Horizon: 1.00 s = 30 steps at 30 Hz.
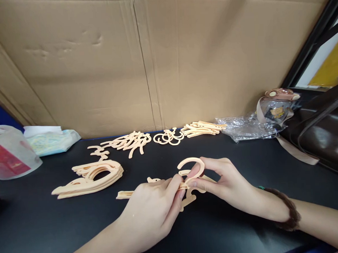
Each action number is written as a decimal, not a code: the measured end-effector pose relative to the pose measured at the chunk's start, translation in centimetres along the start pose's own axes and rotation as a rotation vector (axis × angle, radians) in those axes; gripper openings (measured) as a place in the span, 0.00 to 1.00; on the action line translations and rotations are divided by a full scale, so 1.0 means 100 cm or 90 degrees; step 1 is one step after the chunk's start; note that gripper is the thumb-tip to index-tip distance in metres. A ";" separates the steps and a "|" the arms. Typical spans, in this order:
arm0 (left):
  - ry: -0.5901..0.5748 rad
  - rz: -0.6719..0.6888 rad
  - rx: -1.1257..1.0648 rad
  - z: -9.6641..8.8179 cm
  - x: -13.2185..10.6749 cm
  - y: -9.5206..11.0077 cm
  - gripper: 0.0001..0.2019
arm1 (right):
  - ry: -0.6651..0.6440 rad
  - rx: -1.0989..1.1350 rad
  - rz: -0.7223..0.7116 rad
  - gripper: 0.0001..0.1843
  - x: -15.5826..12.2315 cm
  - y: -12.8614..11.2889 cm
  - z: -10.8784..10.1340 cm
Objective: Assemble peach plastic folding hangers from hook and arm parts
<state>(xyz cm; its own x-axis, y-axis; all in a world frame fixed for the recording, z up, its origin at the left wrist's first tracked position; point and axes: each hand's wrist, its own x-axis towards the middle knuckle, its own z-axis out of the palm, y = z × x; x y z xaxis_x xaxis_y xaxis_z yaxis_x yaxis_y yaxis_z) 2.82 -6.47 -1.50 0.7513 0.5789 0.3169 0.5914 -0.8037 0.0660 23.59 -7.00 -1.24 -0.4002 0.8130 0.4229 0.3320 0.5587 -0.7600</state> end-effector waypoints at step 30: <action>-0.040 -0.291 -0.352 -0.014 0.003 -0.030 0.14 | -0.104 -0.246 0.032 0.13 0.013 0.021 -0.027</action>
<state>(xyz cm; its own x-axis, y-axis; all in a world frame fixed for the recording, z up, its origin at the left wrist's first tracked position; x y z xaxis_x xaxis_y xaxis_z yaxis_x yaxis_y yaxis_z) 0.83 -4.05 -0.31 0.4891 0.8676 0.0899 0.6284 -0.4221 0.6534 26.03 -4.34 -0.94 -0.4955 0.8213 0.2828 0.6380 0.5650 -0.5231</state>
